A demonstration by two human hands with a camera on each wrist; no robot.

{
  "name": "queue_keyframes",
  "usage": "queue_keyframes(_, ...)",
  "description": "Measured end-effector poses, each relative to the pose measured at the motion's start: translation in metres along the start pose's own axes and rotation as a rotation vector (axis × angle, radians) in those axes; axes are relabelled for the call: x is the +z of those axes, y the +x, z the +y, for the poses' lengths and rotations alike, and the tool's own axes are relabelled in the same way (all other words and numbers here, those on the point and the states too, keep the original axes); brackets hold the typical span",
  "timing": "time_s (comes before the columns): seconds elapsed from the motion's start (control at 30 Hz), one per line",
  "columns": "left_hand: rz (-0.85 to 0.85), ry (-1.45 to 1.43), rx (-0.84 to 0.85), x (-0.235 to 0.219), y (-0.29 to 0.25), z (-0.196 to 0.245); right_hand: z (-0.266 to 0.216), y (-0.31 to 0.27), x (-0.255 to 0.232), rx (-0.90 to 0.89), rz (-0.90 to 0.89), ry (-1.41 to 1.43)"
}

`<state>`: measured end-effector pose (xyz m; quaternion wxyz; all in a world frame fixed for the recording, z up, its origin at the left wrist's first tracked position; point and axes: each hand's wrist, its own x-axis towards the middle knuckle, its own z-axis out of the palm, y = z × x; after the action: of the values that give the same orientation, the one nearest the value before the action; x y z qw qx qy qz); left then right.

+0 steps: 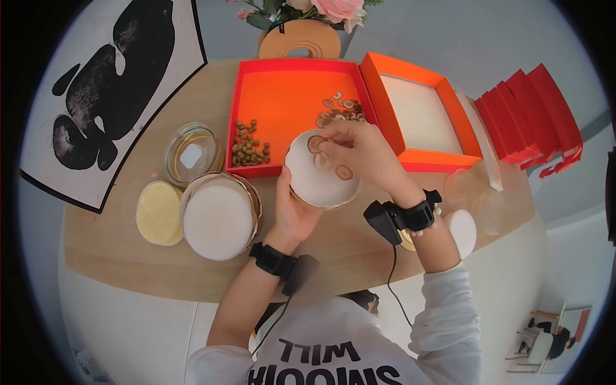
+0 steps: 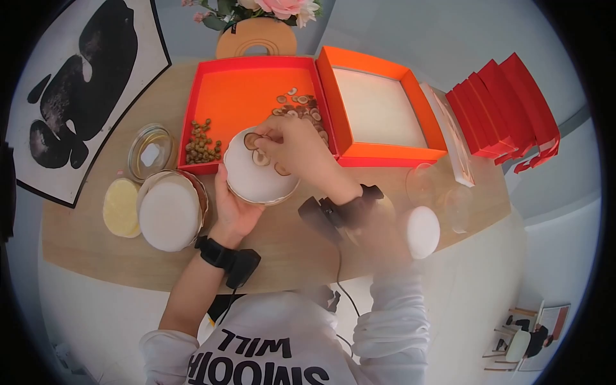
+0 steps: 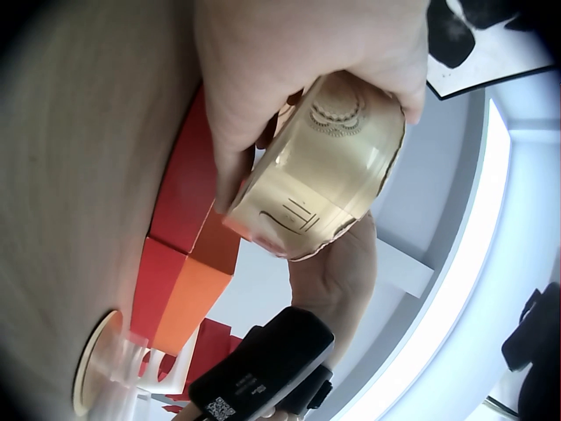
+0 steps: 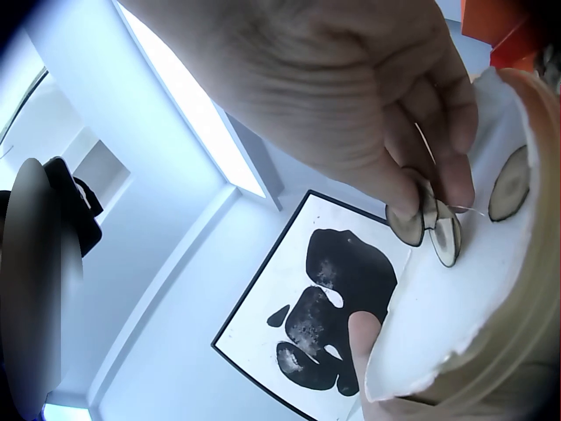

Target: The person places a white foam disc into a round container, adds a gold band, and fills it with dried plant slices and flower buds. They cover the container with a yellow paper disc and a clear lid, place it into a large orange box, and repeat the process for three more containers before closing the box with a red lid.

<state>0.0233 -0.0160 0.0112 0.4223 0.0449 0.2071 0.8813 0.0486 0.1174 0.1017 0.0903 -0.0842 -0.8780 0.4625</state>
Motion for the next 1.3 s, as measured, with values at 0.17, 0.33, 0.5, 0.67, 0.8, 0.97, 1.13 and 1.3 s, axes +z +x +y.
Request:
queue_keyframes(0.17,-0.021,-0.042,-0.002,-0.001,0.001,0.001,-0.009,0.0,-0.007,-0.048,0.021,-0.202)
queue_keyframes(0.33,-0.026,-0.041,-0.01,0.0,0.0,0.002,-0.01,-0.004,-0.011,-0.017,-0.001,-0.253)
queue_keyframes(0.5,-0.009,-0.038,-0.013,-0.002,0.0,0.002,-0.011,-0.007,-0.012,-0.006,0.047,-0.402)
queue_keyframes(0.67,-0.008,-0.051,0.005,0.003,-0.001,0.003,0.001,-0.004,-0.011,-0.115,0.172,-0.275)
queue_keyframes(0.8,0.042,-0.063,0.131,0.002,-0.001,0.001,0.018,0.014,-0.022,-0.13,0.316,-0.203)
queue_keyframes(0.97,0.098,-0.106,0.258,0.006,-0.006,0.002,0.053,0.02,-0.021,0.048,0.08,-0.758)
queue_keyframes(1.13,0.123,-0.102,0.209,0.002,-0.004,0.003,0.073,0.03,-0.008,0.184,-0.007,-0.968)
queue_keyframes(1.3,0.117,-0.1,0.199,0.003,-0.003,0.002,0.084,0.037,-0.012,0.217,-0.036,-0.852)
